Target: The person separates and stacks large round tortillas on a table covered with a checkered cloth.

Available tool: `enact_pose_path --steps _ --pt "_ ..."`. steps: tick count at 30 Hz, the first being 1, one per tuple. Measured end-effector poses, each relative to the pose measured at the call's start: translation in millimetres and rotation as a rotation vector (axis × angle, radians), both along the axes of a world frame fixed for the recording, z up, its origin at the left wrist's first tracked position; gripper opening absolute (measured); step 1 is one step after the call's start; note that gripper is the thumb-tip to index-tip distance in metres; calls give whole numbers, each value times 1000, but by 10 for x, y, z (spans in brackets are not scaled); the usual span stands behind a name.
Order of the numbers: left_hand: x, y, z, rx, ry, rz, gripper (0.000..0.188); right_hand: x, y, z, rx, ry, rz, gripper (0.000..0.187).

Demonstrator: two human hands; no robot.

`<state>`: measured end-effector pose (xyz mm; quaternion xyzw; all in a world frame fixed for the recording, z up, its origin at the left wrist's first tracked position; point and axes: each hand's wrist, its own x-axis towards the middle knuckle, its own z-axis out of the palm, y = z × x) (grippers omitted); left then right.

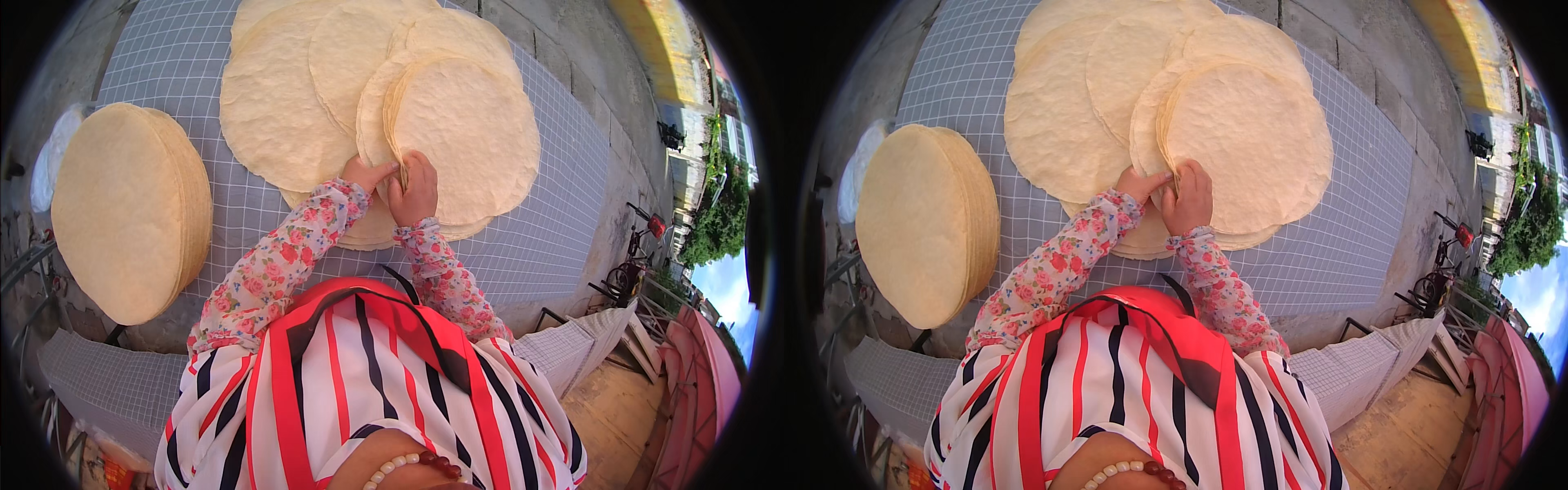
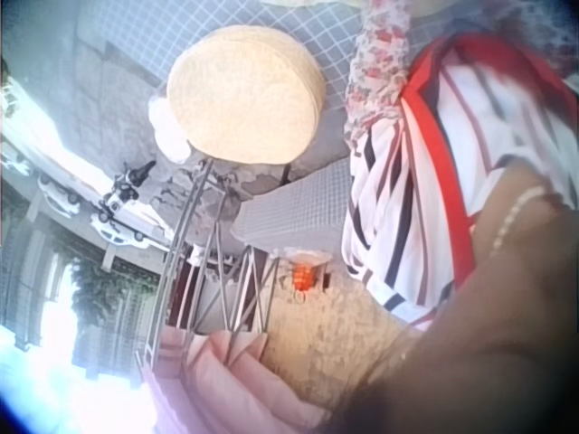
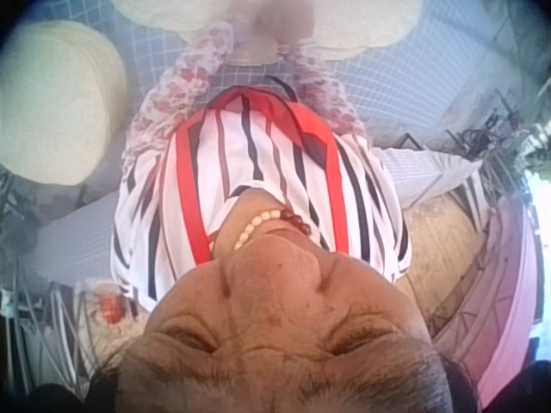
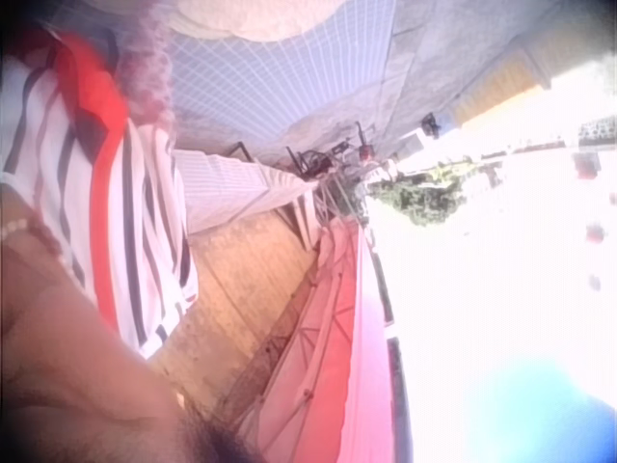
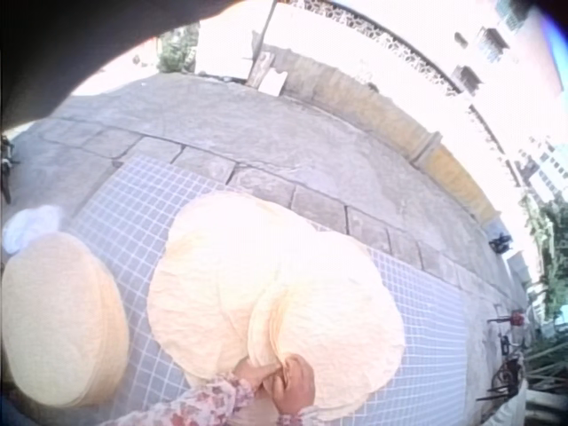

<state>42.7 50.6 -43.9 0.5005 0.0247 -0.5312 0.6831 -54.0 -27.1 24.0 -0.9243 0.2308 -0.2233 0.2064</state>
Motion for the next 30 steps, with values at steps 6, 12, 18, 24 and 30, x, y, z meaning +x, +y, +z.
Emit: enact_pose_path --steps 6,12,18,24,30 --pt "-1 -17 -40 -35 49 27 33 -75 -315 -11 115 72 -48 23" --pt "-24 7 -193 -34 43 59 34 -128 -744 968 40 -19 -161 17" --pt "-14 -11 -38 87 60 20 38 -216 -408 329 266 68 -137 19" --pt "-37 -36 -11 160 -16 92 40 -425 -1710 1550 293 -79 -290 21" --pt "4 55 -150 133 39 58 42 -252 -1138 2123 -255 27 45 7"
